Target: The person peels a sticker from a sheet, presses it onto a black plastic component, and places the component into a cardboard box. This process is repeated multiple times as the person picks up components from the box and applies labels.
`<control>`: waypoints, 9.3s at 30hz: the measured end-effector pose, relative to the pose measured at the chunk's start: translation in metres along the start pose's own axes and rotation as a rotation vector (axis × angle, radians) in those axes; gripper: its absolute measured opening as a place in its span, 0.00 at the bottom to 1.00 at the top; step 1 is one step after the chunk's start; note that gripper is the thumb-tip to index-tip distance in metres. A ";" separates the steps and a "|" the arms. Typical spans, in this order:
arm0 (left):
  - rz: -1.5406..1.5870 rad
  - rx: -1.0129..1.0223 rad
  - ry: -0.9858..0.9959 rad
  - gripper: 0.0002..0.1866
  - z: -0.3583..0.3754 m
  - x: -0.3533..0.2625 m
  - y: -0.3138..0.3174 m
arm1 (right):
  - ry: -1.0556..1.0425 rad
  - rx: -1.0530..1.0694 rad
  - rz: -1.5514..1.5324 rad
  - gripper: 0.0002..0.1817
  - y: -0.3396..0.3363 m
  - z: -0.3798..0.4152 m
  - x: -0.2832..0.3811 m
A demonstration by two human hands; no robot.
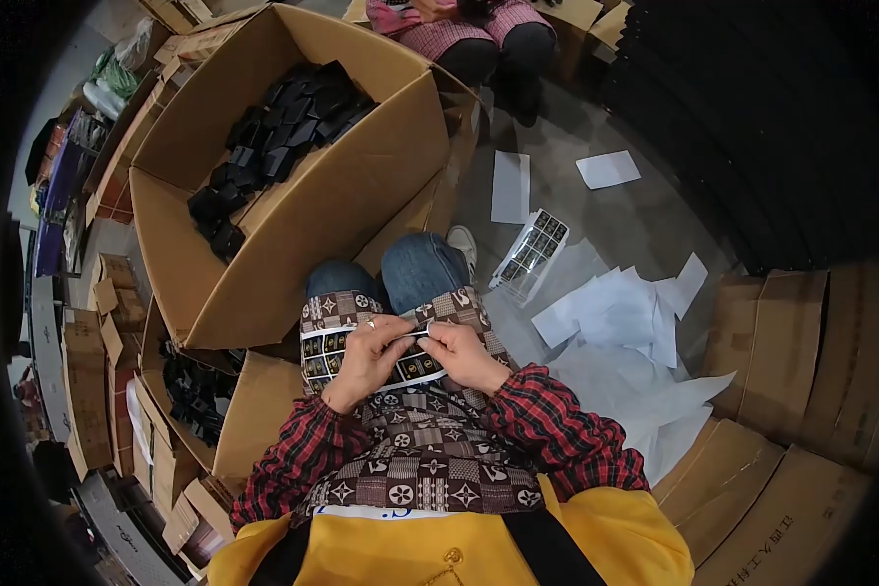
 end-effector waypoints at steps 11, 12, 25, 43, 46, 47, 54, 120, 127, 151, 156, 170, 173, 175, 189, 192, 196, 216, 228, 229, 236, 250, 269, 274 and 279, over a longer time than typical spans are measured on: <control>0.579 -0.021 -0.505 0.08 -0.002 0.031 0.001 | 0.032 0.022 -0.070 0.15 0.004 0.003 0.012; 0.654 -0.137 -0.572 0.09 -0.001 0.033 0.001 | 0.107 0.016 -0.141 0.16 0.002 0.007 0.014; -0.780 0.042 0.670 0.17 -0.020 -0.057 -0.110 | 0.189 -0.177 -0.368 0.04 0.016 -0.037 0.109; -0.990 0.180 -1.012 0.48 -0.056 0.341 -0.302 | 0.058 -0.040 -1.003 0.09 0.014 -0.105 0.100; -0.473 -0.058 -0.672 0.43 -0.100 0.263 -0.310 | -0.021 -0.102 -1.009 0.11 0.016 -0.110 0.130; 0.020 -0.132 -0.609 0.39 -0.116 0.236 -0.302 | -0.179 -0.024 -1.050 0.17 0.017 -0.114 0.126; -0.861 -0.299 0.529 0.24 -0.083 -0.043 -0.150 | -0.198 -0.146 -0.950 0.32 0.039 -0.111 0.155; 0.658 -0.187 -0.410 0.12 0.021 0.004 -0.066 | 0.002 -0.350 0.026 0.05 0.049 -0.047 0.092; 0.455 -0.300 -0.353 0.12 0.032 -0.002 -0.072 | 0.076 -0.307 0.540 0.43 0.035 -0.054 0.101; -0.203 -1.052 -0.426 0.11 0.142 0.050 -0.274 | -0.296 -0.254 0.053 0.14 0.030 -0.131 0.103; 0.009 -0.660 -0.205 0.07 0.032 -0.008 -0.179 | -0.297 -0.255 -0.167 0.13 0.028 -0.124 0.099; 0.481 -0.437 -0.220 0.19 -0.073 -0.005 -0.132 | -0.373 -0.257 -0.059 0.16 0.017 -0.098 0.118; 0.554 -0.367 -0.182 0.17 -0.075 0.001 -0.129 | -0.380 -0.286 -0.106 0.16 0.016 -0.098 0.113; 0.553 -0.350 -0.184 0.16 -0.075 -0.001 -0.129 | -0.397 -0.299 -0.064 0.16 0.016 -0.095 0.115; 0.633 -0.331 -0.173 0.16 -0.071 -0.003 -0.129 | -0.445 -0.344 0.077 0.17 0.024 -0.082 0.124; 0.659 -0.325 -0.178 0.16 -0.069 -0.003 -0.129 | -0.452 -0.344 0.081 0.17 0.025 -0.080 0.124; 0.676 -0.322 -0.190 0.16 -0.067 -0.005 -0.129 | -0.462 -0.341 0.071 0.17 0.026 -0.078 0.124; 0.559 -0.324 -0.174 0.12 -0.062 -0.006 -0.125 | -0.697 -0.656 0.582 0.16 0.019 -0.067 0.183; 0.782 -0.499 -0.148 0.10 -0.054 -0.005 -0.111 | -0.570 -0.459 0.165 0.13 0.011 -0.103 0.163; 0.720 -0.487 -0.164 0.09 -0.056 -0.007 -0.111 | -0.464 -0.296 0.068 0.12 0.009 -0.111 0.162; 0.828 -0.411 -0.305 0.14 -0.069 -0.007 -0.136 | -0.734 -0.277 0.403 0.12 0.006 -0.148 0.197; 0.673 -0.509 -0.264 0.14 -0.114 0.017 -0.193 | -0.791 -0.444 0.446 0.06 0.018 -0.221 0.238; 0.532 -0.517 -0.313 0.13 -0.123 0.022 -0.224 | -0.786 -0.317 0.396 0.04 0.030 -0.264 0.249; 0.524 -0.528 -0.320 0.13 -0.125 0.018 -0.224 | -0.795 -0.327 0.430 0.03 0.029 -0.264 0.251; 0.529 -0.527 -0.344 0.13 -0.124 0.021 -0.222 | -0.654 -0.279 0.052 0.03 0.021 -0.276 0.236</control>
Point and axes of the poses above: each hand's wrist, its own z-axis away from the middle knuckle, its own y-axis out of the palm, x = y × z, the point moved 3 cm from there along -z, towards the middle knuckle, and after that the axes turned 2 degrees about x, right-handed, at the moved point
